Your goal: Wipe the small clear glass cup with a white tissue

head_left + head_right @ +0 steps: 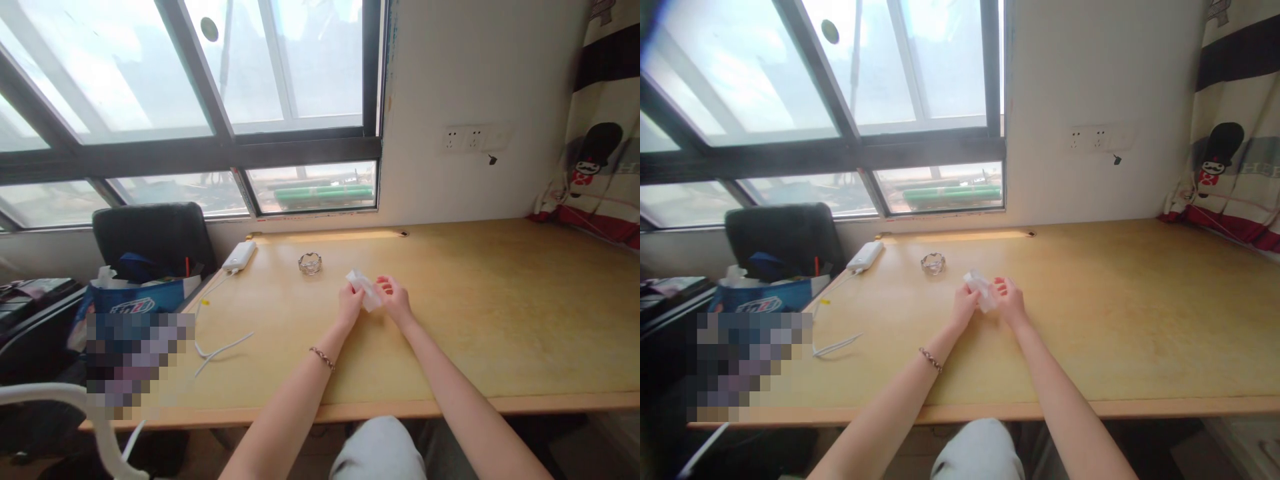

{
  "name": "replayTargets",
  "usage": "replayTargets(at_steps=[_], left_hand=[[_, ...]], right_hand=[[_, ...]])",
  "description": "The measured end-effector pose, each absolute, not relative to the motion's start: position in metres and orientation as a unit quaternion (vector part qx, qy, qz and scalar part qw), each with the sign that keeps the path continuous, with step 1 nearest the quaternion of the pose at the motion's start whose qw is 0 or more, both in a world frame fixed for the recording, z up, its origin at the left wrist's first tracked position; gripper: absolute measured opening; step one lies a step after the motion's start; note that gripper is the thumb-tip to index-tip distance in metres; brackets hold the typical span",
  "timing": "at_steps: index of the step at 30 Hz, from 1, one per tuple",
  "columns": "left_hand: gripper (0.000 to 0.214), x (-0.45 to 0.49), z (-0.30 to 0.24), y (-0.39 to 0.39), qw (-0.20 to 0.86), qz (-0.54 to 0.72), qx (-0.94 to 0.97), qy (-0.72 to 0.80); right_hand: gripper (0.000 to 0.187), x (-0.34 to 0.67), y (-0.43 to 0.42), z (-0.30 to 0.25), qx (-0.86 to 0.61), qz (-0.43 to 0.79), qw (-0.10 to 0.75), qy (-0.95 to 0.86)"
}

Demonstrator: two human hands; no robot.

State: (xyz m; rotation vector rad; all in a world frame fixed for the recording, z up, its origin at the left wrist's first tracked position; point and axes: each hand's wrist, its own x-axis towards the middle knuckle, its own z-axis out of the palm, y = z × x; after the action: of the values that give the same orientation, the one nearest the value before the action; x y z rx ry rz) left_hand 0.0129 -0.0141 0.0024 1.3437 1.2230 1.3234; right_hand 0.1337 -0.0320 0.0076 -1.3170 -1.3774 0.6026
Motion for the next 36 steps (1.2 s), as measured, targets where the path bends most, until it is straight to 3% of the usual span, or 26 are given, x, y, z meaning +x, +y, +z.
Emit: replayTargets(at_steps=[7, 11, 16, 23, 29, 33, 36], left_hand=[[0.024, 0.018, 0.008, -0.028, 0.343, 0.484, 0.666, 0.451], [0.031, 0.016, 0.006, -0.022, 0.376, 0.483, 0.632, 0.475], [0.037, 0.007, 0.005, -0.011, 0.476, 0.514, 0.536, 0.471], [0.033, -0.019, 0.005, 0.008, 0.460, 0.558, 0.483, 0.494], [0.028, -0.051, 0.003, 0.030, 0.314, 0.613, 0.434, 0.581], [0.049, -0.062, 0.008, 0.043, 0.238, 0.578, 0.458, 0.632], [0.042, -0.066, 0.008, 0.051, 0.224, 0.541, 0.484, 0.650]], right_hand=[[0.032, 0.129, -0.040, 0.014, -0.509, 0.325, 0.479, -0.637], [0.035, 0.135, -0.030, 0.004, -0.519, 0.401, 0.534, -0.533], [0.027, 0.139, -0.021, -0.001, -0.457, 0.525, 0.644, -0.316], [0.013, 0.143, -0.019, 0.004, -0.423, 0.576, 0.669, -0.205], [0.013, 0.147, -0.017, 0.002, -0.433, 0.551, 0.692, -0.171], [0.015, 0.146, -0.017, -0.001, -0.431, 0.556, 0.683, -0.199], [0.015, 0.145, -0.017, -0.002, -0.431, 0.556, 0.681, -0.203]])
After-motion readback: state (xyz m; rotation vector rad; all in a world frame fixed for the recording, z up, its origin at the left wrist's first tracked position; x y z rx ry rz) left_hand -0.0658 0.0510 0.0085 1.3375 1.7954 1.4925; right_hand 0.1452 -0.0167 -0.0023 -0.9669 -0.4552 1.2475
